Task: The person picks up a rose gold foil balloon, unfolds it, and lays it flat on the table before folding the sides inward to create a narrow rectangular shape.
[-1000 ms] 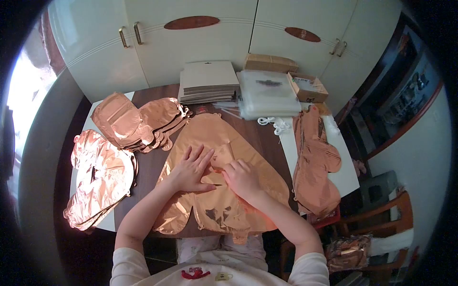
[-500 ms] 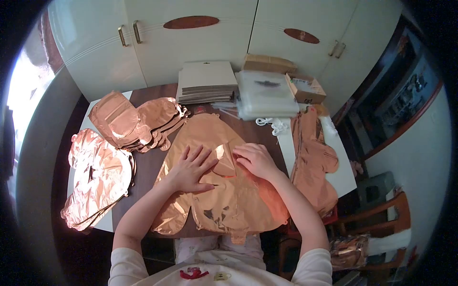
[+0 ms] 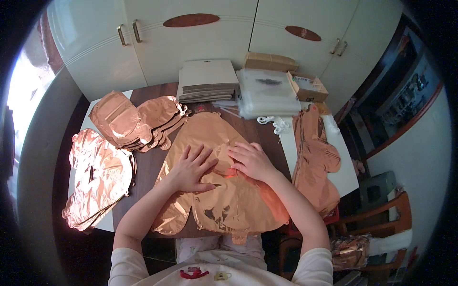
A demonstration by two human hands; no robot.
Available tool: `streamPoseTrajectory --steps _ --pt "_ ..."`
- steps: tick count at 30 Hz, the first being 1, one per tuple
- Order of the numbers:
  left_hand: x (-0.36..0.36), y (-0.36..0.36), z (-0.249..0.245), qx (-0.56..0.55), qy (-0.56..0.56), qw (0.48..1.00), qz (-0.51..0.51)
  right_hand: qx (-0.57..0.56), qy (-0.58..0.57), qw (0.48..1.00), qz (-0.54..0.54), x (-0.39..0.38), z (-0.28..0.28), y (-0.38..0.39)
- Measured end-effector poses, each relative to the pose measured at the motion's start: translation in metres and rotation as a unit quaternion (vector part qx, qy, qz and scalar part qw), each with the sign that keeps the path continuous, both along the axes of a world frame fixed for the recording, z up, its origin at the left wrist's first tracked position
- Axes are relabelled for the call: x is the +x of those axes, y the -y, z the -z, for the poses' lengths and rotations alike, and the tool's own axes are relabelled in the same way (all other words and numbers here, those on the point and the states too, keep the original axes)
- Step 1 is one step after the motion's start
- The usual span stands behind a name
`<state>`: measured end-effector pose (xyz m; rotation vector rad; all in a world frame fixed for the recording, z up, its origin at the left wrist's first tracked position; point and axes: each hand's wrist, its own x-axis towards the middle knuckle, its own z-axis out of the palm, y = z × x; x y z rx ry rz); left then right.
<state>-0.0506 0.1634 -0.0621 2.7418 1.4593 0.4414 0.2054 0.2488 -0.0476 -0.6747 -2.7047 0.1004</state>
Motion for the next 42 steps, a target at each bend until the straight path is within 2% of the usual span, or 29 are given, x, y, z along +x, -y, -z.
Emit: streamPoseTrajectory --steps 14,23,26,33,36,39,42 --pt "0.000 0.000 -0.002 -0.001 -0.014 1.000 0.007 -0.065 0.058 0.996 -0.002 0.005 0.001 -0.007" --pt "0.000 0.000 -0.003 -0.024 -0.025 0.999 0.010 -0.132 0.269 0.954 0.017 -0.017 -0.027 -0.027" --pt "-0.001 0.000 -0.002 -0.024 -0.021 0.999 0.012 -0.137 0.302 0.943 0.023 -0.021 -0.028 -0.030" --pt "0.004 0.001 -0.011 -0.048 -0.015 0.999 -0.002 -0.133 0.320 0.938 0.026 -0.022 -0.029 -0.029" --pt "0.018 -0.002 -0.034 -0.067 -0.070 0.995 0.013 -0.140 0.322 0.936 0.028 -0.021 -0.029 -0.026" --pt "0.039 -0.009 -0.027 -0.102 -0.047 0.989 0.098 -0.150 0.323 0.934 0.031 -0.024 -0.030 -0.026" --pt "0.051 -0.013 -0.030 -0.091 -0.052 0.991 0.089 -0.151 0.324 0.933 0.035 -0.023 -0.034 -0.026"
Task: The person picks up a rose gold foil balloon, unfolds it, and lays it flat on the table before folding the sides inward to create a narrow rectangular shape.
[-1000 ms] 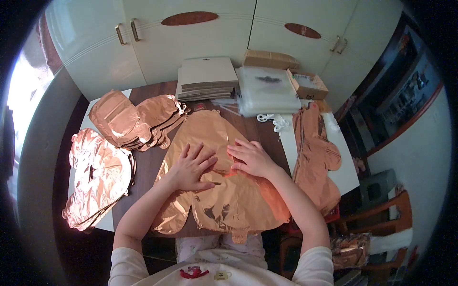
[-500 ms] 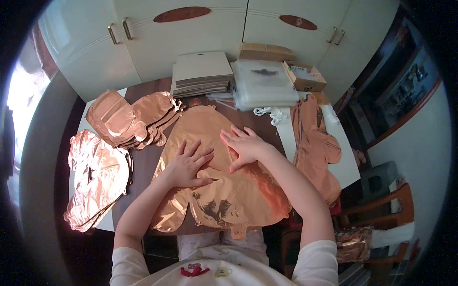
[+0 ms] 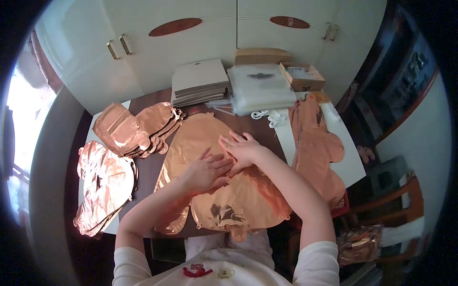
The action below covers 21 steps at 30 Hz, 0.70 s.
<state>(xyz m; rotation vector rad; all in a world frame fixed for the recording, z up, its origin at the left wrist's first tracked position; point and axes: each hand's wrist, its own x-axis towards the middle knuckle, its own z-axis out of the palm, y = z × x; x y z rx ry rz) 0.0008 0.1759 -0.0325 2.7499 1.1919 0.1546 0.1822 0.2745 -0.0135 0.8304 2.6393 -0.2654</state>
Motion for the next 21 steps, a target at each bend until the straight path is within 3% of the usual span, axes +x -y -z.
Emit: streamPoseTrajectory --steps 9,14,21 --pt "-0.010 -0.027 0.020 0.047 -0.020 0.996 -0.078 -0.021 -0.011 1.000 0.019 0.002 0.006 -0.001" --pt "-0.016 -0.034 0.027 0.055 0.022 0.994 -0.094 -0.019 -0.015 0.999 0.023 0.003 0.006 0.003" --pt "-0.018 -0.035 0.034 0.077 0.010 0.991 -0.110 0.039 -0.062 0.997 -0.032 0.016 0.013 0.041"
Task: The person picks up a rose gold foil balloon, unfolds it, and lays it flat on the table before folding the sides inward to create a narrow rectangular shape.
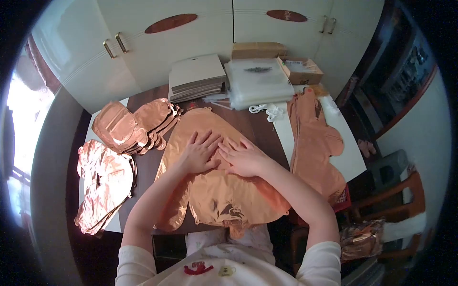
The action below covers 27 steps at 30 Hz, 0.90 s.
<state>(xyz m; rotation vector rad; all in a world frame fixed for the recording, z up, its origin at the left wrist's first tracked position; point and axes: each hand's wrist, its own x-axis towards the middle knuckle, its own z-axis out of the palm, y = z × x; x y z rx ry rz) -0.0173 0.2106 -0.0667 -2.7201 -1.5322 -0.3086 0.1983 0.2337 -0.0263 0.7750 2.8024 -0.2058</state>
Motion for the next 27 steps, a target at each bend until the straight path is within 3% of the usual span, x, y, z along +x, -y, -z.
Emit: streamPoseTrajectory --steps 15,21,27 --pt "0.003 0.003 -0.006 -0.001 -0.025 1.000 -0.013 0.006 -0.118 0.993 0.003 0.034 0.019 0.080" --pt "-0.003 0.018 -0.005 -0.066 0.008 0.993 0.094 0.003 -0.111 0.994 0.006 0.032 0.017 0.080" --pt "-0.011 0.049 -0.007 -0.035 -0.015 0.994 0.102 0.020 -0.124 0.992 0.009 0.033 0.019 0.081"
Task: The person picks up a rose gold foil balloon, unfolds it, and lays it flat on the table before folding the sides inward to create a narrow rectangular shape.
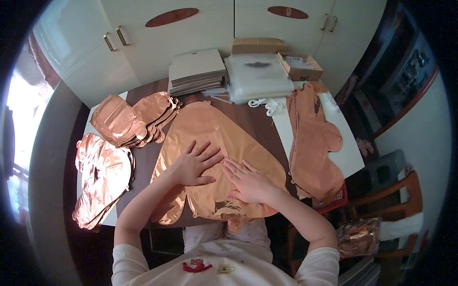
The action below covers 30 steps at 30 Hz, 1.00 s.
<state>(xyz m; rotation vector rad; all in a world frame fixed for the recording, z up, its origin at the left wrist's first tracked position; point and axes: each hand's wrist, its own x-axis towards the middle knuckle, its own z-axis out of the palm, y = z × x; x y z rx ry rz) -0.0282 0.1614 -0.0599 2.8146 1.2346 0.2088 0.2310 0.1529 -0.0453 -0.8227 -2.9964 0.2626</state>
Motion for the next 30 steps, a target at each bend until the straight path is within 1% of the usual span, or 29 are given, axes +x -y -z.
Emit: streamPoseTrajectory --steps 5,9,12,15,17,18,19,20,21,22,23,24,25,27,30 --pt "-0.002 0.002 -0.001 0.005 0.006 1.000 -0.001 0.006 -0.004 1.000 0.004 0.005 0.002 0.002" --pt "-0.003 0.003 0.000 0.000 0.018 1.000 -0.001 0.023 0.029 0.999 -0.006 0.025 -0.003 0.019" --pt "-0.002 0.003 -0.002 -0.007 0.016 1.000 -0.001 -0.021 0.030 0.996 0.082 0.049 -0.013 0.043" --pt "-0.002 0.003 -0.003 -0.008 0.015 1.000 -0.003 -0.039 0.010 0.981 0.188 0.081 -0.016 0.072" --pt "-0.003 0.003 -0.003 -0.009 0.013 1.000 -0.002 0.012 -0.103 0.958 0.268 0.098 -0.002 0.096" --pt "-0.003 0.003 -0.004 -0.010 0.011 1.000 -0.001 0.038 -0.159 0.938 0.307 0.103 0.007 0.111" --pt "-0.003 0.003 -0.004 -0.010 0.014 1.000 -0.001 0.097 -0.232 0.894 0.371 0.101 0.019 0.128" --pt "-0.003 0.003 -0.004 -0.010 0.015 1.000 -0.002 0.026 -0.381 0.806 0.452 0.099 0.049 0.148" --pt "-0.002 0.003 -0.004 -0.010 0.017 1.000 -0.002 -0.043 -0.515 0.684 0.514 0.094 0.072 0.161" --pt "-0.002 0.003 -0.004 -0.011 0.017 1.000 -0.004 -0.151 -0.558 0.629 0.520 0.078 0.062 0.164" --pt "-0.002 0.003 -0.003 -0.011 0.016 1.000 -0.005 -0.254 -0.593 0.563 0.517 0.066 0.048 0.165" --pt "-0.002 0.003 -0.003 -0.011 0.015 1.000 -0.004 -0.386 -0.623 0.486 0.476 0.064 0.045 0.165" --pt "-0.002 0.003 -0.004 -0.013 0.014 1.000 -0.003 -0.469 -0.632 0.443 0.430 0.066 0.049 0.166" --pt "-0.001 0.003 -0.006 -0.015 0.012 1.000 -0.004 -0.513 -0.632 0.426 0.394 0.060 0.046 0.165" --pt "-0.001 0.003 -0.008 -0.018 0.019 1.000 -0.003 -0.523 -0.629 0.412 0.401 0.049 0.029 0.160"
